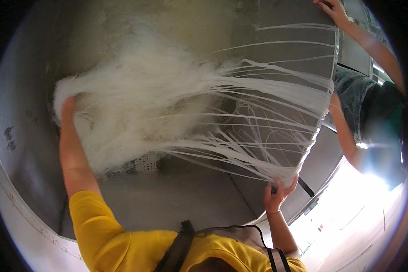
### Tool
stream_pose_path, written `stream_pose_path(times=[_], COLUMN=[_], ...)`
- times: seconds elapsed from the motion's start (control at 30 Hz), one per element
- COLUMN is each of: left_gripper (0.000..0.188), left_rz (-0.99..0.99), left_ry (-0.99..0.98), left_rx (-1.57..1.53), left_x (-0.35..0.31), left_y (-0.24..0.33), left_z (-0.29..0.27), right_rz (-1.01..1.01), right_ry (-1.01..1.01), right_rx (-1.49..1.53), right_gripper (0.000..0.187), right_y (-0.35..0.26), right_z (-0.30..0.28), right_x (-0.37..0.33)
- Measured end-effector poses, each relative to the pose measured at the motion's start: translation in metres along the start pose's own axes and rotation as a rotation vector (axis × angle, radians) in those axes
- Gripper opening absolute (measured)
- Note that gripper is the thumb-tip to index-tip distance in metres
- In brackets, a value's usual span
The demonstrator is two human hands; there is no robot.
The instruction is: The person pulls long, white, fibrous strands from a large metal vat filled with water and transfers them into a clear plastic container. A coworker assists by holding the container and helping to manage the strands. The person uses a yellow plastic fork to separate and bundle the fibers during the process.
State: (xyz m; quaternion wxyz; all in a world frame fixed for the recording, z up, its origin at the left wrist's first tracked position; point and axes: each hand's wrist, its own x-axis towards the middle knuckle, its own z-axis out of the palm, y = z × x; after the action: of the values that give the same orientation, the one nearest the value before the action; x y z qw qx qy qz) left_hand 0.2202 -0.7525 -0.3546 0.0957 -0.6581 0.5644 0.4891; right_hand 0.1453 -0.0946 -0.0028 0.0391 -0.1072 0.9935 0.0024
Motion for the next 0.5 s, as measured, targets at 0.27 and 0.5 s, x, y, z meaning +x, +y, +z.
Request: stream_pose_path(times=[0.27,0.5], left_gripper=[0.048,0.037], left_rz=[0.150,0.373], left_ry=[-0.121,-0.304], left_rx=[-0.046,0.511], left_x=[-0.074,-0.266], left_y=[0.036,-0.020], left_z=[-0.051,-0.023], right_rz=[0.047,-0.269], right_ry=[0.005,0.250], right_rx=[0.012,0.093], right_gripper=[0.037,0.044], right_y=[0.002,-0.063], right_z=[0.003,-0.015], right_x=[-0.006,0.011])
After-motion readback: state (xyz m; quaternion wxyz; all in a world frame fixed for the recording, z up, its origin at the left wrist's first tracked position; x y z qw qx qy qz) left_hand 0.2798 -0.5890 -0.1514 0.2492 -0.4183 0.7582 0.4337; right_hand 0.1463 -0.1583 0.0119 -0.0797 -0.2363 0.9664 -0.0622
